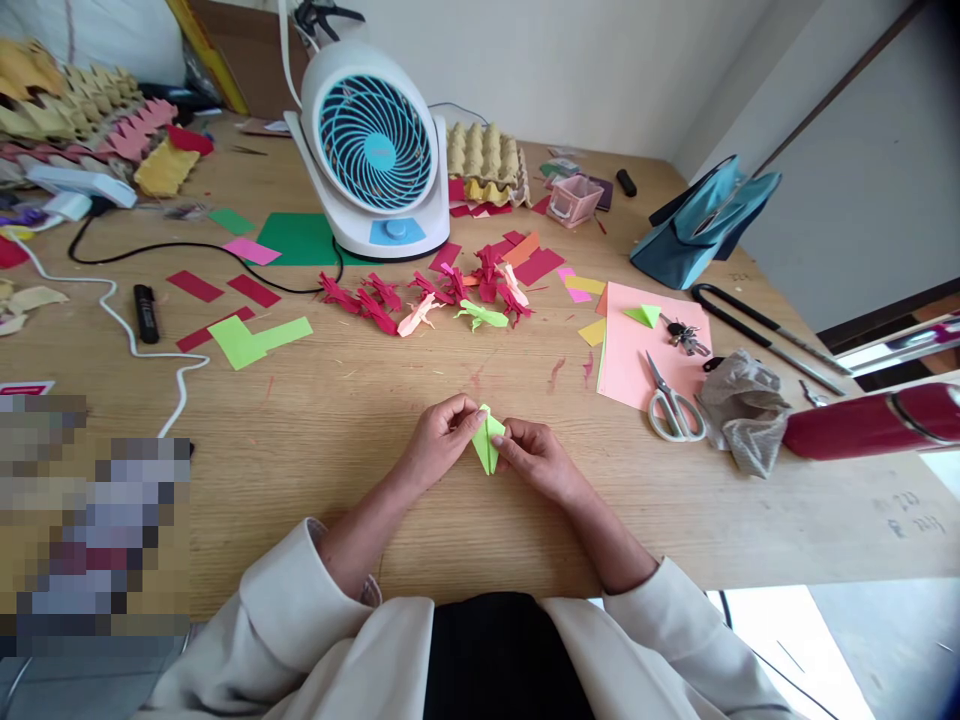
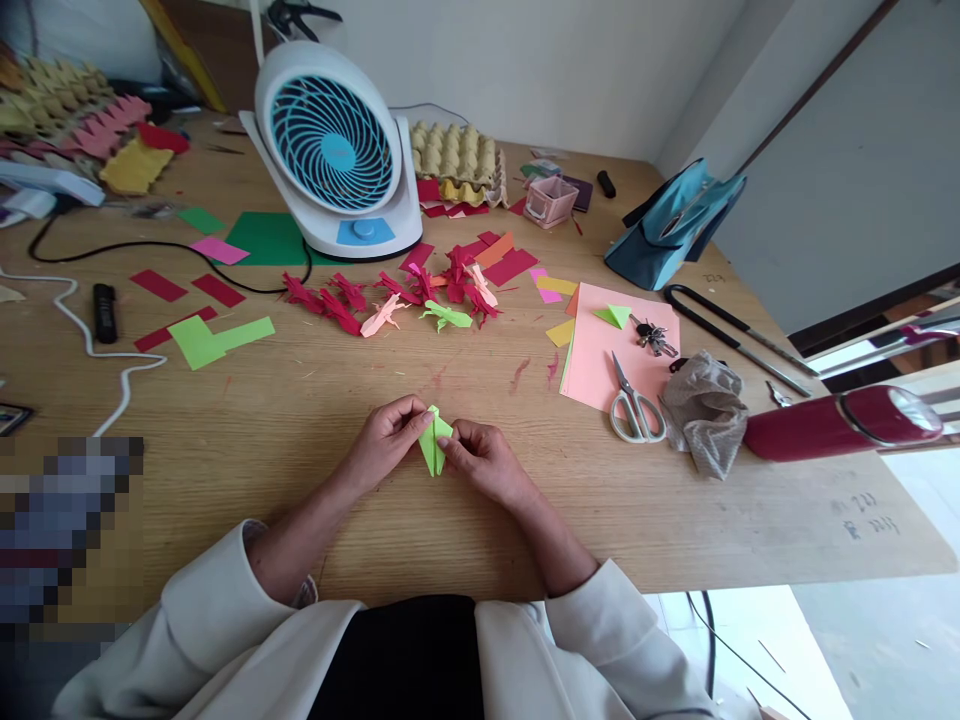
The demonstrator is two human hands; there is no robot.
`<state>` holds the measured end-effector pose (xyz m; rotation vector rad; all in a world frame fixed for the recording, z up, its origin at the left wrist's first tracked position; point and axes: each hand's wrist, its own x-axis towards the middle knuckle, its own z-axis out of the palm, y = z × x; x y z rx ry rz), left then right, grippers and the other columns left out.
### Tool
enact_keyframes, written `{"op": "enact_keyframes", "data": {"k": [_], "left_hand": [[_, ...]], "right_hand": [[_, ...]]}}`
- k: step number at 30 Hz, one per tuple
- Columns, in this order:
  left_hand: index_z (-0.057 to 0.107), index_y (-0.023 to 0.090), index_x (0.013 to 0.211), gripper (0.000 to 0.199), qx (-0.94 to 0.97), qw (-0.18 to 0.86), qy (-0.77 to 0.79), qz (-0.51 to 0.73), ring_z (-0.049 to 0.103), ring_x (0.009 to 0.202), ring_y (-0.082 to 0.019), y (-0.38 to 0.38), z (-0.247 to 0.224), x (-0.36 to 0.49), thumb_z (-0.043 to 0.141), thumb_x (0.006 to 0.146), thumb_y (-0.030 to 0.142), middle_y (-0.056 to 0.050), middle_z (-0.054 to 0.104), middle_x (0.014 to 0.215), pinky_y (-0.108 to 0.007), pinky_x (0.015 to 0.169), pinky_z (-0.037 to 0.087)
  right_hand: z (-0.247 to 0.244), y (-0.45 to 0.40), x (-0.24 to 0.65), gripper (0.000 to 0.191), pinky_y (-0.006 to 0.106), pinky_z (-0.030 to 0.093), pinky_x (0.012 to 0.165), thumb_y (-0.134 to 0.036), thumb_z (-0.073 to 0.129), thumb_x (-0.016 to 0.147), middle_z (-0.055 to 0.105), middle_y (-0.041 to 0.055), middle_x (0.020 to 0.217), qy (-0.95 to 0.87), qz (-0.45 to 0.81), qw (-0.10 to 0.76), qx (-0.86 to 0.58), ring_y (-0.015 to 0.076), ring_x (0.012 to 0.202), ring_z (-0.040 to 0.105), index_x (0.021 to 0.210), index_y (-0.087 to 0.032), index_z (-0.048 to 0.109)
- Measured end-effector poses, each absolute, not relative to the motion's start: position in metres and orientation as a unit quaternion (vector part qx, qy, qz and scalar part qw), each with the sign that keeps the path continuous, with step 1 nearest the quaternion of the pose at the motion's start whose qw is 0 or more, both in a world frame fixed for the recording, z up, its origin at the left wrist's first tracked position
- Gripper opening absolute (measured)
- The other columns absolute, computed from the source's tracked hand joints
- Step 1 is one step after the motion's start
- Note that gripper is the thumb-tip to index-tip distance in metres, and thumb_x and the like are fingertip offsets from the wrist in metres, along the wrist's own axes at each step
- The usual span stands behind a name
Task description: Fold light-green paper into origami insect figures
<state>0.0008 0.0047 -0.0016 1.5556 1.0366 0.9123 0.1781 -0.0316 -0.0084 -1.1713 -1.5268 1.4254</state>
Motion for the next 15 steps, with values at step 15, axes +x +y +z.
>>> {"op": "enact_keyframes", "data": {"k": [15], "left_hand": [[0.041,0.019,0.068,0.036,0.612,0.562,0.417,0.368,0.035,0.056,-0.008,0.0034,-0.0086,0.0013,0.062,0.086,0.041,0.005,0.037,0.063,-0.022,0.051,0.031]], "right_hand": [[-0.0081,-0.0315,0.1770,0.040,0.024,0.035,0.058,-0.052,0.056,0.091,0.054,-0.0020,0.063,-0.603,0.533,0.373,-0.462,0.0109,0.059,0.045,0.070,-0.019,0.053]]}}
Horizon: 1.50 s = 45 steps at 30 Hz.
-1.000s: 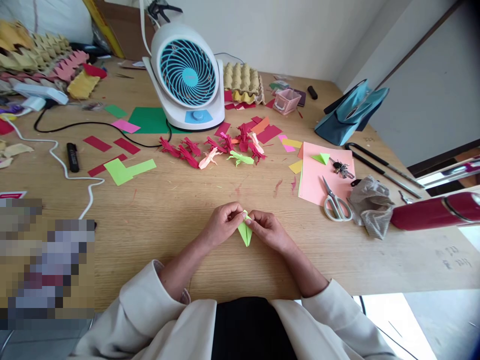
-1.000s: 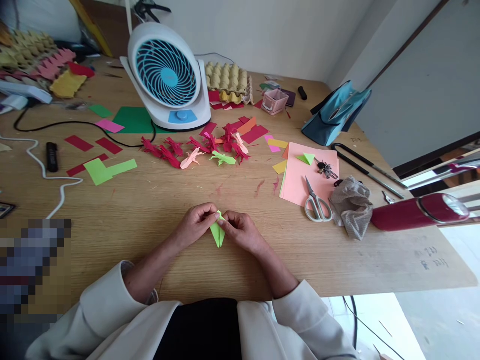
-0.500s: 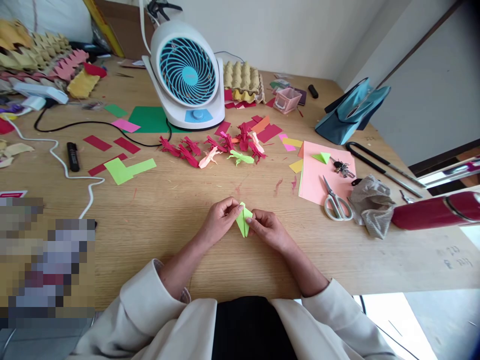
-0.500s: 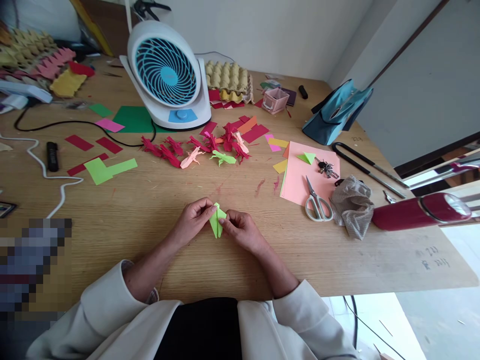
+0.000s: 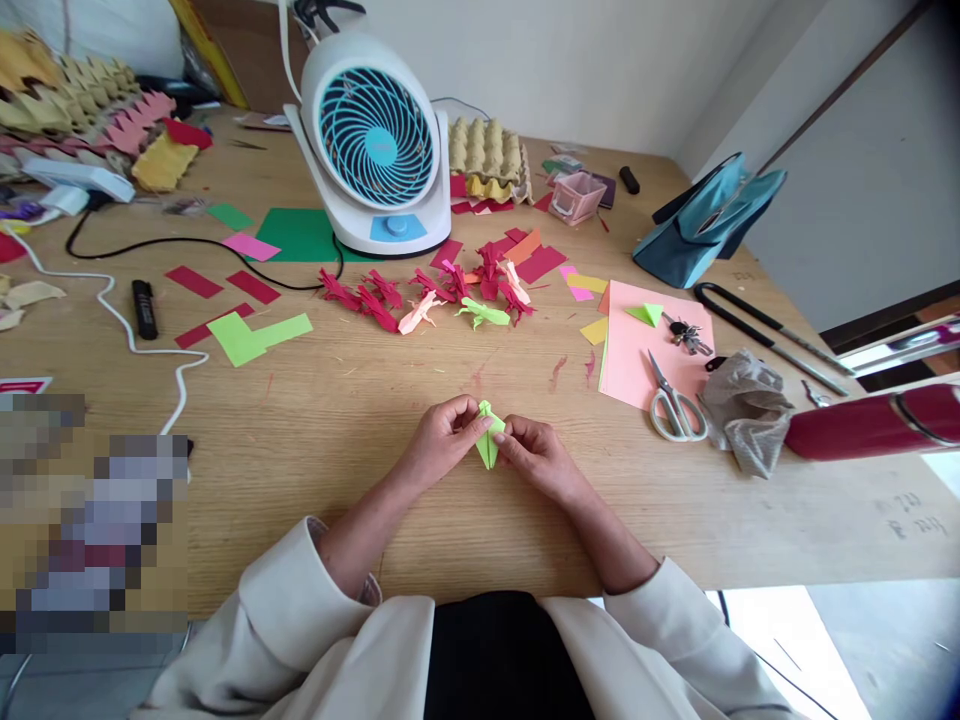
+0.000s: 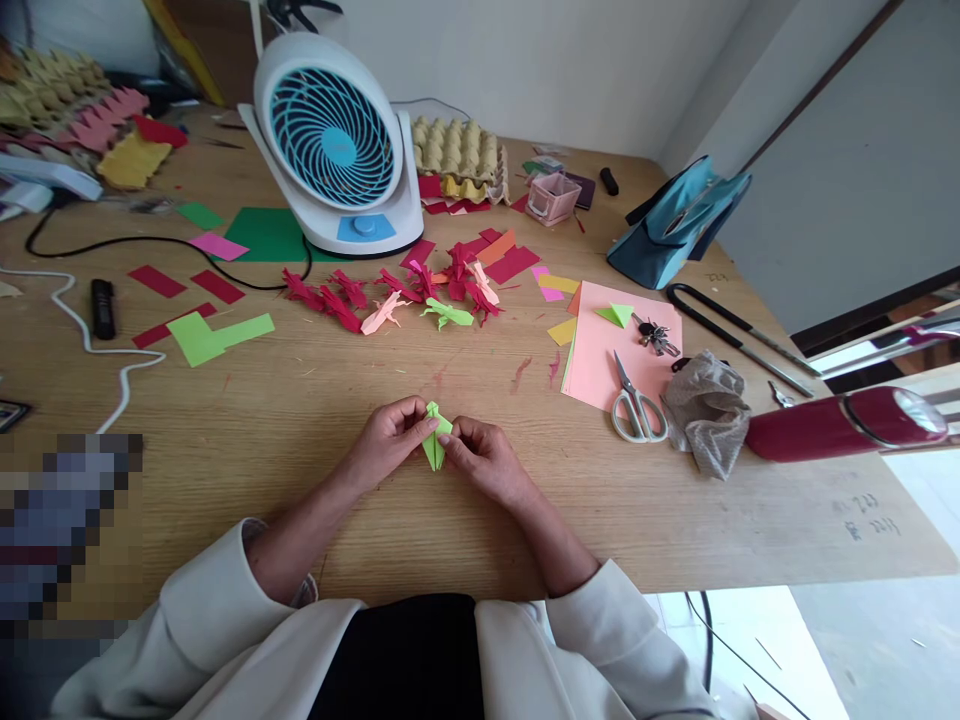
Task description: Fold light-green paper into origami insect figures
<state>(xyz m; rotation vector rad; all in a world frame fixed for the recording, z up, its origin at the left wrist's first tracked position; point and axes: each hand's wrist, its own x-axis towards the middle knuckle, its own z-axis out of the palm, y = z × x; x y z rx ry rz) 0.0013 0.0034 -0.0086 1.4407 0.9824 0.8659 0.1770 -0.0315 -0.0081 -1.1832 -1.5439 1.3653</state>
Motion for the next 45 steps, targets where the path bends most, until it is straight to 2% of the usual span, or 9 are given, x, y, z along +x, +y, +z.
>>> {"op": "enact_keyframes", "data": {"k": [10,18,30,35,42,45], "left_hand": [[0.050,0.017,0.070,0.033,0.584,0.569,0.434,0.383,0.041,0.053,-0.008,0.0058,-0.0111,0.0016,0.066,0.083,0.043,0.005,0.047,0.062,-0.022,0.049,0.034],[0.049,0.017,0.071,0.034,0.548,0.623,0.411,0.378,0.039,0.053,-0.007,0.0036,-0.0113,0.0043,0.067,0.082,0.044,0.005,0.045,0.063,-0.021,0.048,0.032],[0.050,0.017,0.070,0.033,0.556,0.631,0.396,0.369,0.036,0.052,-0.006,0.0012,-0.0102,0.0065,0.068,0.081,0.041,0.006,0.043,0.061,-0.020,0.048,0.029],[0.055,0.016,0.076,0.029,0.541,0.632,0.409,0.376,0.038,0.054,-0.007,0.0007,-0.0062,0.0070,0.069,0.080,0.042,0.005,0.047,0.064,-0.020,0.049,0.030],[0.052,0.016,0.070,0.029,0.556,0.609,0.418,0.382,0.037,0.054,-0.007,-0.0014,-0.0045,0.0082,0.067,0.082,0.039,0.005,0.046,0.062,-0.020,0.050,0.029],[0.054,0.016,0.073,0.028,0.554,0.613,0.418,0.378,0.037,0.053,-0.007,-0.0021,-0.0070,0.0092,0.065,0.083,0.040,0.005,0.047,0.062,-0.021,0.049,0.029]], "right_hand": [[-0.0054,-0.0313,0.1750,0.034,0.025,0.035,0.057,-0.051,0.060,0.088,0.051,-0.0031,0.066,-0.596,0.531,0.384,-0.465,0.0111,0.059,0.043,0.080,-0.019,0.053],[-0.0076,-0.0313,0.1760,0.031,0.025,0.036,0.059,-0.047,0.058,0.090,0.054,-0.0017,0.070,-0.603,0.522,0.381,-0.468,0.0115,0.062,0.046,0.083,-0.017,0.056],[-0.0130,-0.0311,0.1757,0.029,0.024,0.034,0.055,-0.045,0.060,0.089,0.051,-0.0028,0.066,-0.615,0.503,0.374,-0.479,0.0107,0.058,0.043,0.078,-0.018,0.055],[-0.0115,-0.0324,0.1748,0.026,0.023,0.032,0.054,-0.039,0.059,0.090,0.047,-0.0037,0.064,-0.625,0.487,0.364,-0.489,0.0101,0.058,0.039,0.074,-0.018,0.053],[-0.0061,-0.0331,0.1705,0.023,0.023,0.032,0.055,-0.039,0.060,0.088,0.050,-0.0036,0.066,-0.613,0.477,0.370,-0.509,0.0101,0.059,0.041,0.082,-0.017,0.057],[-0.0055,-0.0326,0.1700,0.024,0.023,0.033,0.055,-0.038,0.059,0.089,0.051,-0.0030,0.066,-0.610,0.487,0.366,-0.506,0.0103,0.059,0.042,0.079,-0.017,0.057]]}}
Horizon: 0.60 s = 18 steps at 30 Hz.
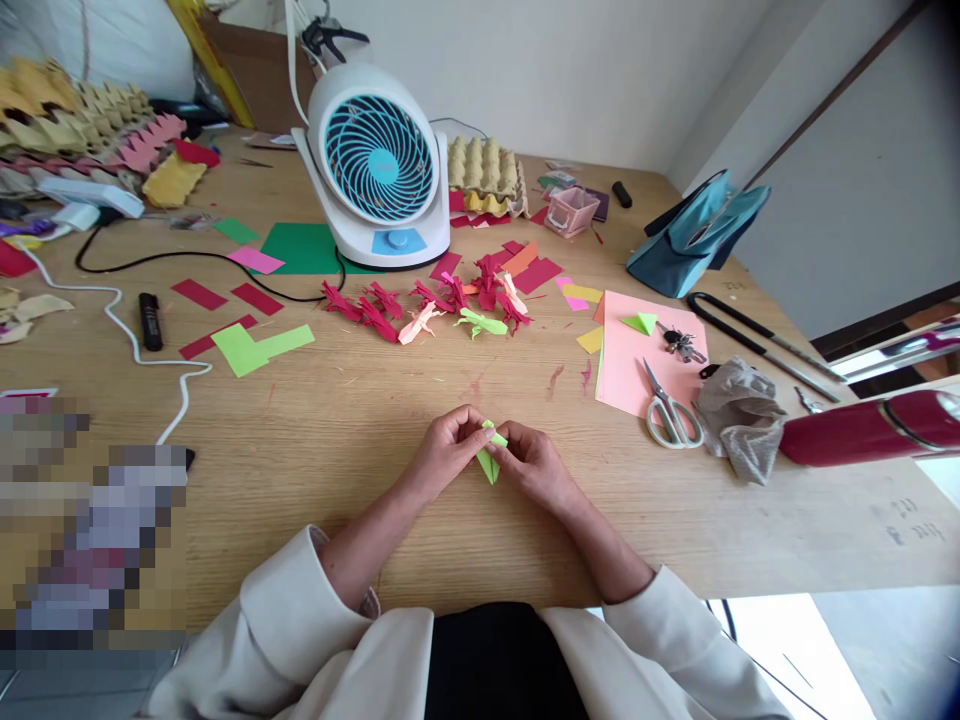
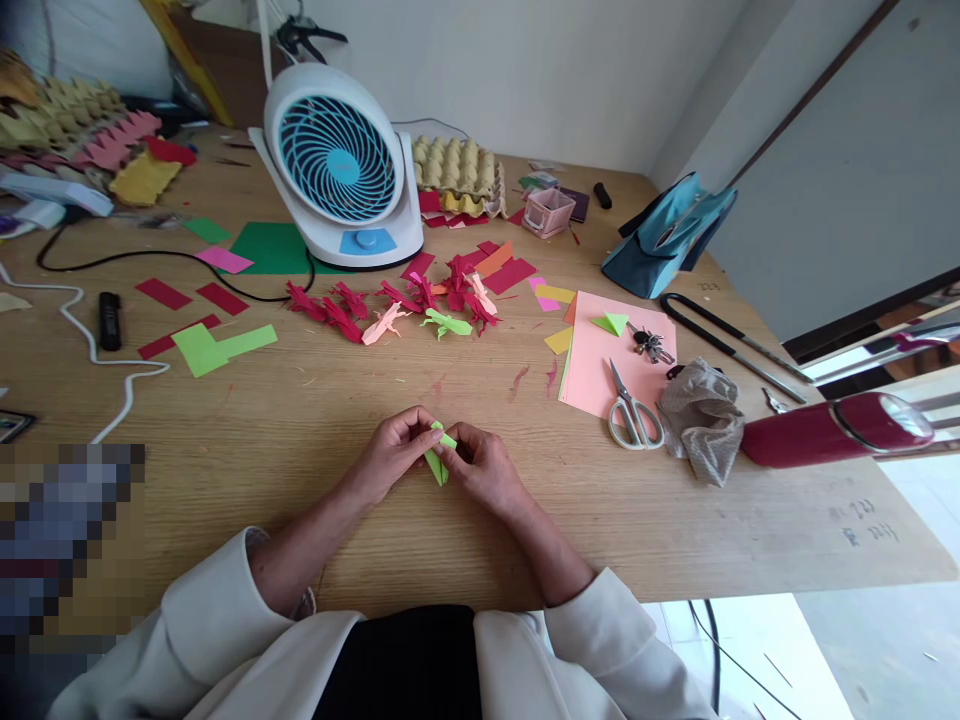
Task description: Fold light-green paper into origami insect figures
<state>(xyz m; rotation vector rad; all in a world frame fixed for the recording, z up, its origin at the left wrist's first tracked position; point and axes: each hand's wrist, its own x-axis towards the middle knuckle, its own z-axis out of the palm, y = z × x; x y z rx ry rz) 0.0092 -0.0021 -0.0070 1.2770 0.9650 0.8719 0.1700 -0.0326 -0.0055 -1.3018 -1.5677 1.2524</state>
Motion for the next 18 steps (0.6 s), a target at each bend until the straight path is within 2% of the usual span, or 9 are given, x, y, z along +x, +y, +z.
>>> {"op": "enact_keyframes", "data": {"k": [4,8,18], "left_hand": [[0.056,0.016,0.075,0.024,0.582,0.579,0.425,0.382,0.039,0.055,-0.008,-0.0010,-0.0097,0.0086,0.063,0.084,0.038,0.004,0.048,0.063,-0.022,0.053,0.031],[0.056,0.017,0.073,0.020,0.615,0.529,0.441,0.384,0.042,0.060,-0.010,-0.0002,-0.0118,0.0080,0.060,0.085,0.032,0.003,0.048,0.065,-0.023,0.056,0.033],[0.057,0.016,0.075,0.021,0.628,0.520,0.422,0.396,0.047,0.062,-0.010,-0.0012,-0.0120,0.0101,0.059,0.087,0.033,0.003,0.053,0.067,-0.021,0.058,0.037]], "right_hand": [[-0.0063,-0.0325,0.1706,0.023,0.023,0.032,0.054,-0.034,0.058,0.089,0.050,-0.0031,0.064,-0.624,0.474,0.351,-0.514,0.0098,0.058,0.041,0.074,-0.017,0.056],[-0.0083,-0.0321,0.1704,0.020,0.023,0.033,0.055,-0.034,0.059,0.088,0.051,-0.0032,0.066,-0.616,0.474,0.359,-0.517,0.0099,0.059,0.042,0.077,-0.017,0.057],[-0.0093,-0.0322,0.1689,0.019,0.023,0.033,0.054,-0.034,0.058,0.087,0.051,-0.0035,0.066,-0.605,0.468,0.370,-0.527,0.0100,0.059,0.043,0.079,-0.017,0.056]]}}
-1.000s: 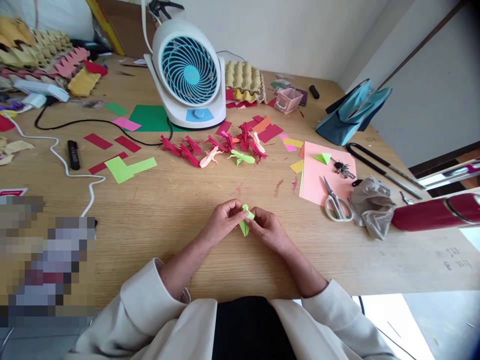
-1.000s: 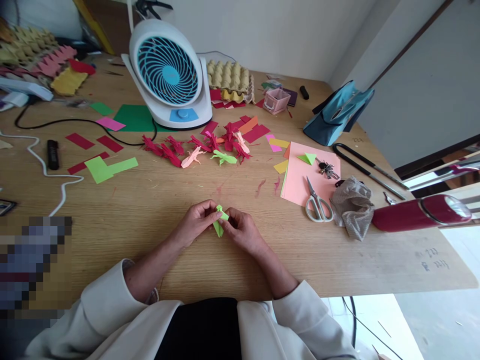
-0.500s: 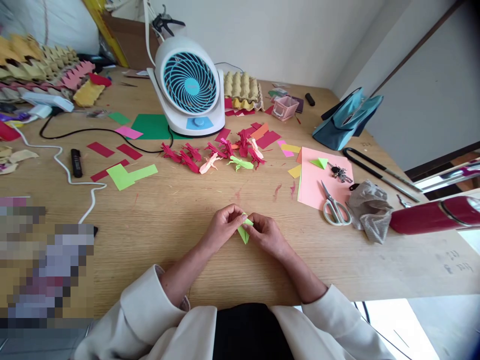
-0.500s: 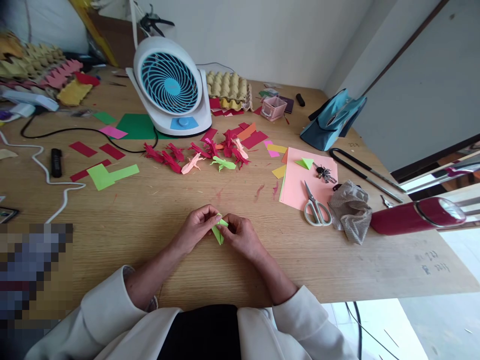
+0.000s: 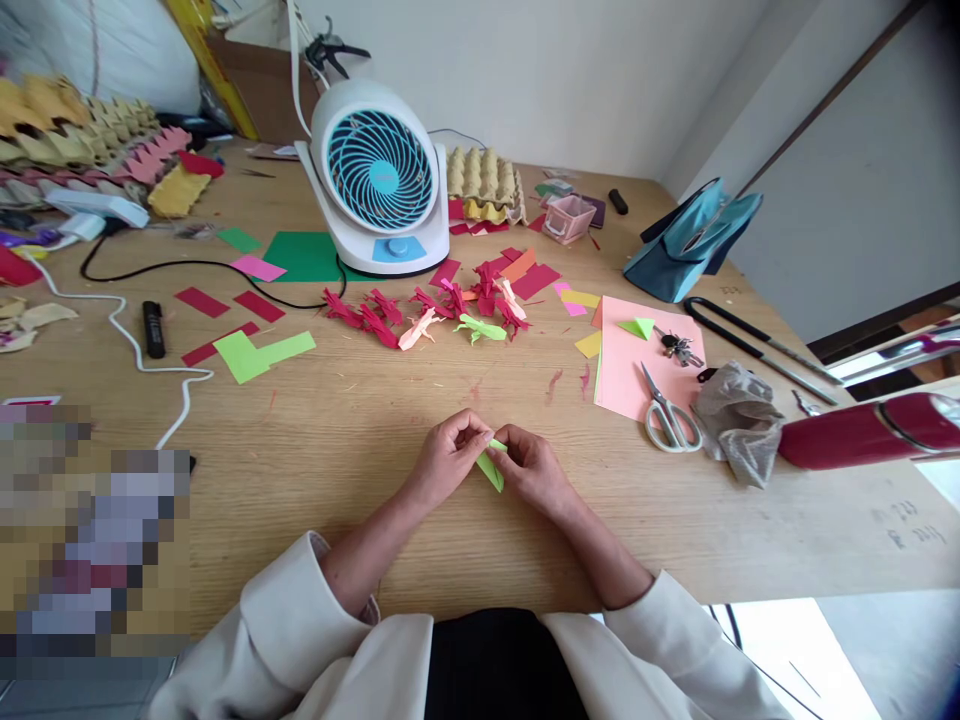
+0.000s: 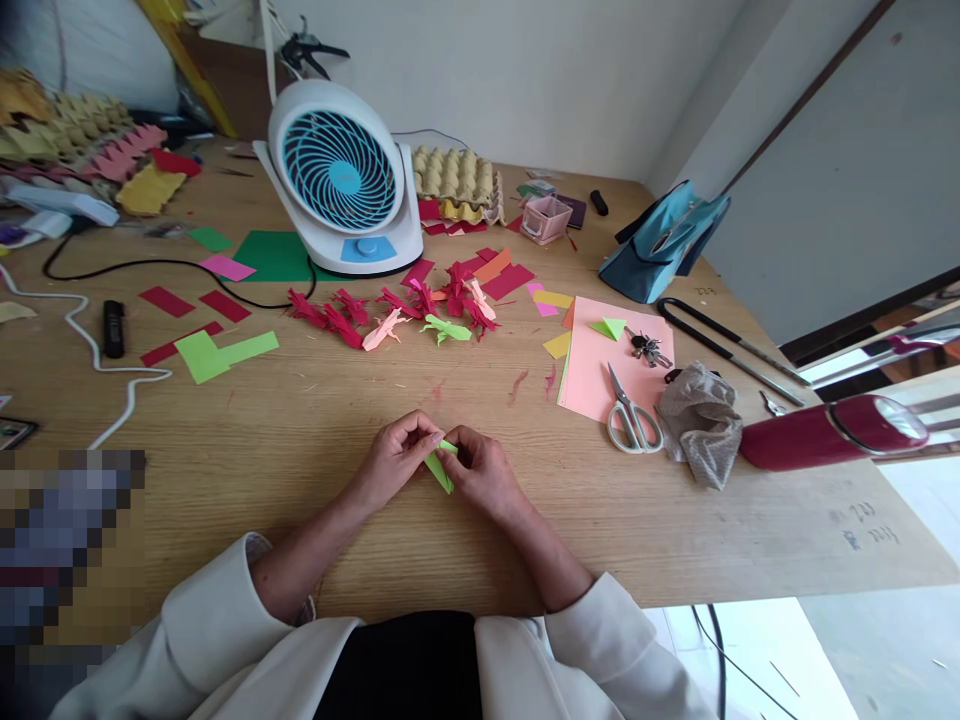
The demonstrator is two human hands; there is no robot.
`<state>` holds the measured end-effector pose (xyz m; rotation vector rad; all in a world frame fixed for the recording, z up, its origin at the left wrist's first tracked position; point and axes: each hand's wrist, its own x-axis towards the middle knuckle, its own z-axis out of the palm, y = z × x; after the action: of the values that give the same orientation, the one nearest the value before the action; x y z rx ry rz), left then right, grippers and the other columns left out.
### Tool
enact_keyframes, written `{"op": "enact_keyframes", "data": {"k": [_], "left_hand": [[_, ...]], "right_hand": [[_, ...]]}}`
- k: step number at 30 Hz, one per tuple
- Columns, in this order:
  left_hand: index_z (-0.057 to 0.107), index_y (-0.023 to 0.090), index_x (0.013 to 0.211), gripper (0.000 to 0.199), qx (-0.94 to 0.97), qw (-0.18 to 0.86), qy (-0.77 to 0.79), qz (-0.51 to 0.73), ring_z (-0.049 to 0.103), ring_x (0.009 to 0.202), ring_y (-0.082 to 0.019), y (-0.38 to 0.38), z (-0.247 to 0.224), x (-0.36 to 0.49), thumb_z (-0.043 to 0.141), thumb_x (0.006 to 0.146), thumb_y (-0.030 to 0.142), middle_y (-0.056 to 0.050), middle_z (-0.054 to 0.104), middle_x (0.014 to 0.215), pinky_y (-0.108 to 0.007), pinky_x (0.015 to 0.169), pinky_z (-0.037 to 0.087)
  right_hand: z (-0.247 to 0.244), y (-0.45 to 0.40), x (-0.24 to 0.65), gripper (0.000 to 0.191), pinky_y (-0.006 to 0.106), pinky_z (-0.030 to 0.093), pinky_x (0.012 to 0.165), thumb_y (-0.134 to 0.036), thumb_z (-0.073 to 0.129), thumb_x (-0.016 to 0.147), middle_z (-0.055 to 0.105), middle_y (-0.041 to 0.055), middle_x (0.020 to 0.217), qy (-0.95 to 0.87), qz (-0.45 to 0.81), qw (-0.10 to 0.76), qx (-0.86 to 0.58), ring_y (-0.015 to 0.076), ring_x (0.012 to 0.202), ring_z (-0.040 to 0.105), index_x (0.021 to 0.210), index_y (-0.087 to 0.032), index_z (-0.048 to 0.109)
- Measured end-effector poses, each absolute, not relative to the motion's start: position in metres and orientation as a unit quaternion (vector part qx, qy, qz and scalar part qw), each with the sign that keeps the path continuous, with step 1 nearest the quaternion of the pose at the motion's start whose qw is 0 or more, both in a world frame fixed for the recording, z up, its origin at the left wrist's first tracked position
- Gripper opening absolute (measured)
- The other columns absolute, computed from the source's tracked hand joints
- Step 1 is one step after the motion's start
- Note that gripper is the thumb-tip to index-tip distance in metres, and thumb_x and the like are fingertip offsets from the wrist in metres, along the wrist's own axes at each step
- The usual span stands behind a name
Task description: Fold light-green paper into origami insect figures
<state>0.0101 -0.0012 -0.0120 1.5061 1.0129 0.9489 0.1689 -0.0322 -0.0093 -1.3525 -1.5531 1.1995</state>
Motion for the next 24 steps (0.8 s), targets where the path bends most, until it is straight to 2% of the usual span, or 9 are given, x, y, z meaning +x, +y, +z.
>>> {"op": "enact_keyframes", "data": {"k": [7,12,24], "left_hand": [[0.066,0.015,0.079,0.028,0.587,0.550,0.450,0.387,0.046,0.052,-0.009,-0.002,-0.006,0.009,0.060,0.086,0.042,0.002,0.057,0.062,-0.020,0.050,0.038],[0.070,0.015,0.084,0.033,0.558,0.564,0.465,0.393,0.053,0.057,-0.011,0.000,-0.002,0.006,0.059,0.085,0.046,0.000,0.060,0.065,-0.020,0.049,0.043],[0.059,0.014,0.068,0.039,0.462,0.692,0.430,0.350,0.044,0.055,-0.007,0.004,0.003,0.001,0.074,0.071,0.050,0.003,0.048,0.059,-0.017,0.044,0.038]], "right_hand": [[-0.014,-0.031,0.169,0.021,0.023,0.033,0.052,-0.037,0.061,0.085,0.050,-0.0035,0.064,-0.582,0.478,0.381,-0.535,0.0102,0.056,0.041,0.080,-0.018,0.056],[-0.014,-0.031,0.169,0.022,0.023,0.033,0.052,-0.040,0.060,0.085,0.050,-0.0032,0.065,-0.572,0.488,0.379,-0.539,0.0105,0.056,0.042,0.083,-0.018,0.056],[-0.002,-0.032,0.171,0.019,0.024,0.035,0.057,-0.036,0.058,0.084,0.051,-0.0024,0.068,-0.588,0.497,0.366,-0.523,0.0114,0.061,0.044,0.082,-0.017,0.056]]}}
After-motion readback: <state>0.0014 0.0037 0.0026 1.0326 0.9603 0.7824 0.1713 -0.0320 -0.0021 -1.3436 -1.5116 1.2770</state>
